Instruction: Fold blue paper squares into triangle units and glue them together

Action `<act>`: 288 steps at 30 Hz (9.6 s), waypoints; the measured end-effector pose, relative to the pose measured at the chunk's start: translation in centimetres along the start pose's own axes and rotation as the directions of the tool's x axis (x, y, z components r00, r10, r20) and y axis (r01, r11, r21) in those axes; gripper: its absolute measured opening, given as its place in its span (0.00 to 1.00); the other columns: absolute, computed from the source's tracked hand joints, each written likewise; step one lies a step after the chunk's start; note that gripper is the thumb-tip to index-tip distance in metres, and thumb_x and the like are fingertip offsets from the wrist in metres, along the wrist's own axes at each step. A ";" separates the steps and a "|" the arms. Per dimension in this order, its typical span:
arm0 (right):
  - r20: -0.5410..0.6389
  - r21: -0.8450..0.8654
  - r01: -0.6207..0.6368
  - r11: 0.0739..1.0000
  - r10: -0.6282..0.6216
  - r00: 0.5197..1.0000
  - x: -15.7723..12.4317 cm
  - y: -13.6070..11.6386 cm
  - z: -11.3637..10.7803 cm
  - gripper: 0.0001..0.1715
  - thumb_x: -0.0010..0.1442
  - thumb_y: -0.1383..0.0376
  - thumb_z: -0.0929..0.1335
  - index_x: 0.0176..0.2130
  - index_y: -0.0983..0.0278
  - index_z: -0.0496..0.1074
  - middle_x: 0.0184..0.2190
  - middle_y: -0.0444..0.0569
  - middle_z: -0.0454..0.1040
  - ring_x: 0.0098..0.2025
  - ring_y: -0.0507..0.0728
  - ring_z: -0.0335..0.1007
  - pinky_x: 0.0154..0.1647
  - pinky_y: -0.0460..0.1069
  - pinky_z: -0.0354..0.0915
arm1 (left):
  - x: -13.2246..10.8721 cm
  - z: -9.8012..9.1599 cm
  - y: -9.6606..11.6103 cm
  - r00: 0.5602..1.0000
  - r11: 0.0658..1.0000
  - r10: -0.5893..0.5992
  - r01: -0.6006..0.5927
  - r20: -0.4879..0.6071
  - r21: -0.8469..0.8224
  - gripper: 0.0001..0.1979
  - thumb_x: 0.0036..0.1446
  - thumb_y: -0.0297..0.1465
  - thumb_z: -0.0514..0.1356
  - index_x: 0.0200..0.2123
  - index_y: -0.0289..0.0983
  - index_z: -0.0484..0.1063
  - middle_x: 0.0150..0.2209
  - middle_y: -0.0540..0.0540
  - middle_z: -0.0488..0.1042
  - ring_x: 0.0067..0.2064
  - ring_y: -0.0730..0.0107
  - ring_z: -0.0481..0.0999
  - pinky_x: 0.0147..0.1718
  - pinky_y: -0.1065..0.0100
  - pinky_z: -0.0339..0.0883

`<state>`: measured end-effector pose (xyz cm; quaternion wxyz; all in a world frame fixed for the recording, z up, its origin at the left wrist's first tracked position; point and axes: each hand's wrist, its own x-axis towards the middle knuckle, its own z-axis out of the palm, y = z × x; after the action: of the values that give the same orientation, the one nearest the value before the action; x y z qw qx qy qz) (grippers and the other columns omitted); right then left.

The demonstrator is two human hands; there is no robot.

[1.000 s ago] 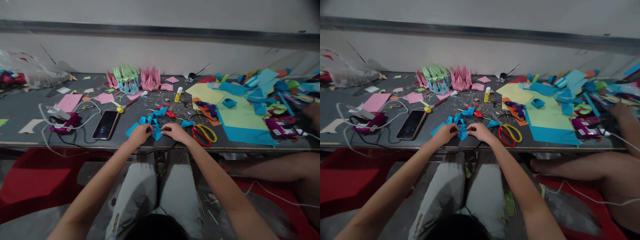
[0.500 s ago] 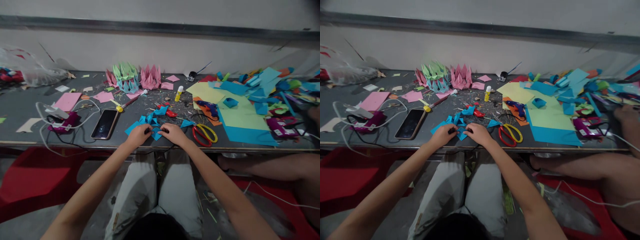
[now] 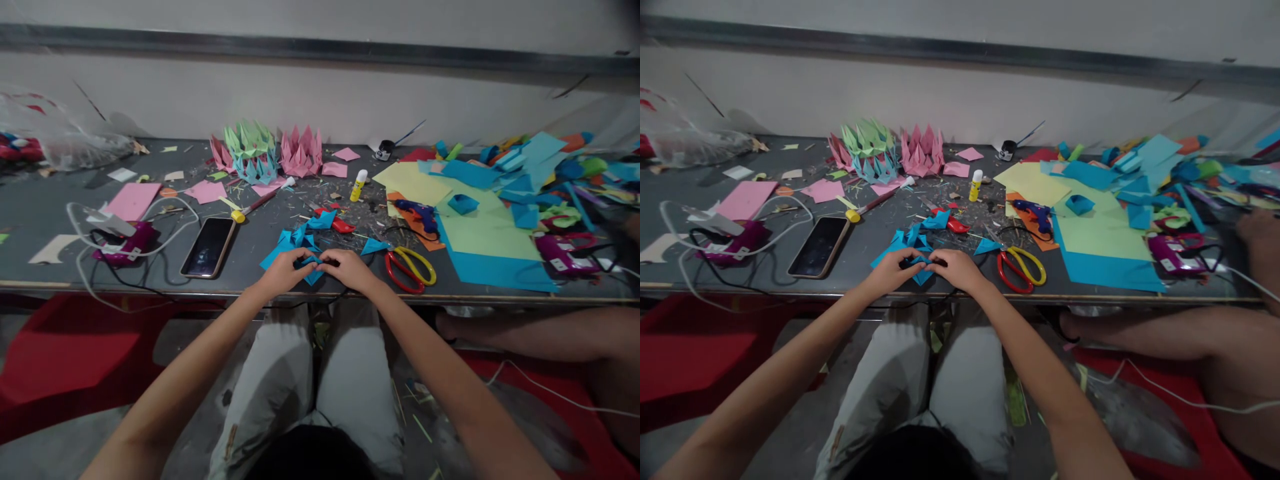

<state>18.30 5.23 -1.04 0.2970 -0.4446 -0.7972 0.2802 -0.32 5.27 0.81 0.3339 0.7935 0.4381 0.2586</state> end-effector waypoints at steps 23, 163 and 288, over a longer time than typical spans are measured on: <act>-0.021 0.134 -0.046 0.990 0.049 0.999 -0.1 0.4 -0.2 0.12 0.53 0.57 0.67 0.28 0.65 0.72 0.24 0.43 0.71 0.27 0.51 0.64 0.29 0.45 0.57 | 0.1 -0.3 -0.4 0.998 0.994 -0.045 0.042 -0.032 -0.101 0.14 0.51 0.42 0.57 0.35 0.37 0.73 0.34 0.49 0.76 0.36 0.67 0.72 0.35 0.69 0.65; 0.243 -0.494 0.258 0.831 -0.153 0.958 -4.5 -2.1 -0.1 0.25 0.60 0.66 0.59 0.56 0.69 0.61 0.57 0.55 0.61 0.58 0.58 0.57 0.57 0.57 0.54 | -5.3 0.6 1.1 0.923 0.629 0.155 -0.367 0.352 0.685 0.30 0.52 0.31 0.54 0.59 0.33 0.54 0.60 0.30 0.54 0.62 0.48 0.52 0.56 0.52 0.50; -0.103 -0.190 0.088 0.978 -0.109 0.989 -5.9 -2.4 0.6 0.15 0.58 0.73 0.58 0.36 0.62 0.71 0.35 0.50 0.72 0.38 0.55 0.67 0.41 0.50 0.63 | -5.4 0.1 1.2 0.971 0.934 0.221 -0.184 -0.088 0.307 0.06 0.56 0.31 0.57 0.36 0.38 0.73 0.36 0.47 0.77 0.40 0.68 0.74 0.41 0.64 0.64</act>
<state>19.03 -1.14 -1.07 0.3125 -0.4452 -0.8229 0.1643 -2.16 0.09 1.01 0.1553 0.8583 0.4072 0.2709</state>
